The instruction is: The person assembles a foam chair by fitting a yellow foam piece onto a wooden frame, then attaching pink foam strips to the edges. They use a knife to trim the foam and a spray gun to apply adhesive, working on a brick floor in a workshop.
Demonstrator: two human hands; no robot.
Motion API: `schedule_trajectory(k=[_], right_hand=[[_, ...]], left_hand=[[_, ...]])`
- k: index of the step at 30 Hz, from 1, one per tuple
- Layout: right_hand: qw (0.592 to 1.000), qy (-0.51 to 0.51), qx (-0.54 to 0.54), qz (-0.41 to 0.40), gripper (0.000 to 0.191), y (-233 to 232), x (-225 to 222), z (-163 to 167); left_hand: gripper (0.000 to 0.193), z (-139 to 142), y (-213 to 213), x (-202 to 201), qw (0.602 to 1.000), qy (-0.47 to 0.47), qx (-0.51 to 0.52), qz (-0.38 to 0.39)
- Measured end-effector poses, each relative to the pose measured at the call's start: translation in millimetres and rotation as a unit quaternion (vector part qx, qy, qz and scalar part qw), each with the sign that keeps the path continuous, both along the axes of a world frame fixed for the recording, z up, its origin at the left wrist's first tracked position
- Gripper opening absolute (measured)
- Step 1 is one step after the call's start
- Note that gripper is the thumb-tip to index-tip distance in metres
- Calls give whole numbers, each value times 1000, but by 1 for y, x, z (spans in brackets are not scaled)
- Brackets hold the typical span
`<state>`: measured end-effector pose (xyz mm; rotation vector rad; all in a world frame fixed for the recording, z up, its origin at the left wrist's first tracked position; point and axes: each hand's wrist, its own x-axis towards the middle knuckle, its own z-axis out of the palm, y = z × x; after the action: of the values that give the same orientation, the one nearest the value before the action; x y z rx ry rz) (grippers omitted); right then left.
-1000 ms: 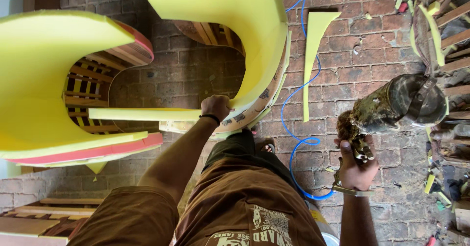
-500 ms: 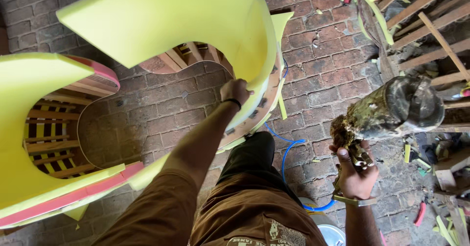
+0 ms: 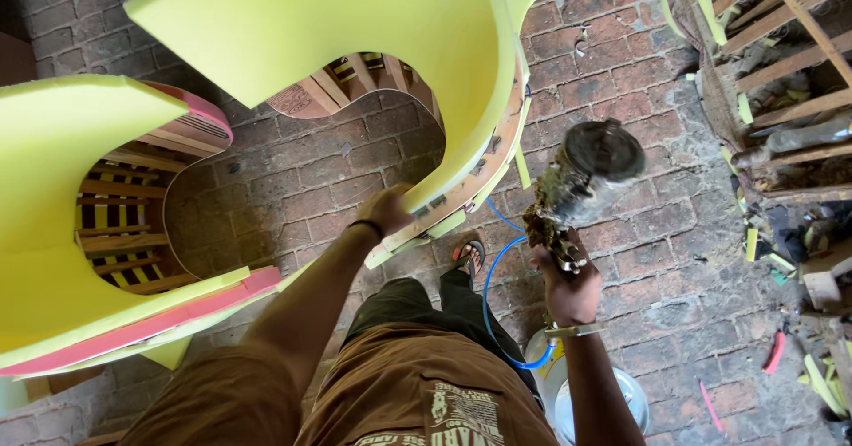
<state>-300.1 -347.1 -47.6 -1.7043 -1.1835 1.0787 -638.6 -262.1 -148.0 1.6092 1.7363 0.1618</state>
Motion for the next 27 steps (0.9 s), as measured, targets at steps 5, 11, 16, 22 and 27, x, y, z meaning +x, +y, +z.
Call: schedule_trajectory(k=[5, 11, 16, 22, 27], right_hand=[[999, 0, -27, -34, 41, -41, -41, 9], [992, -32, 13, -118, 40, -123, -101, -6], [991, 13, -37, -127, 33, -216, -163, -29], [982, 39, -41, -182, 57, -290, -241, -36], [984, -58, -52, -161, 56, -319, -267, -33]], left_hand=[[52, 10, -75, -76, 997, 70, -28, 17], [50, 1, -127, -139, 996, 62, 57, -32], [46, -9, -181, -186, 997, 20, 59, -56], [44, -15, -213, -197, 997, -7, 43, -71], [54, -22, -210, -195, 999, -19, 9, -39]])
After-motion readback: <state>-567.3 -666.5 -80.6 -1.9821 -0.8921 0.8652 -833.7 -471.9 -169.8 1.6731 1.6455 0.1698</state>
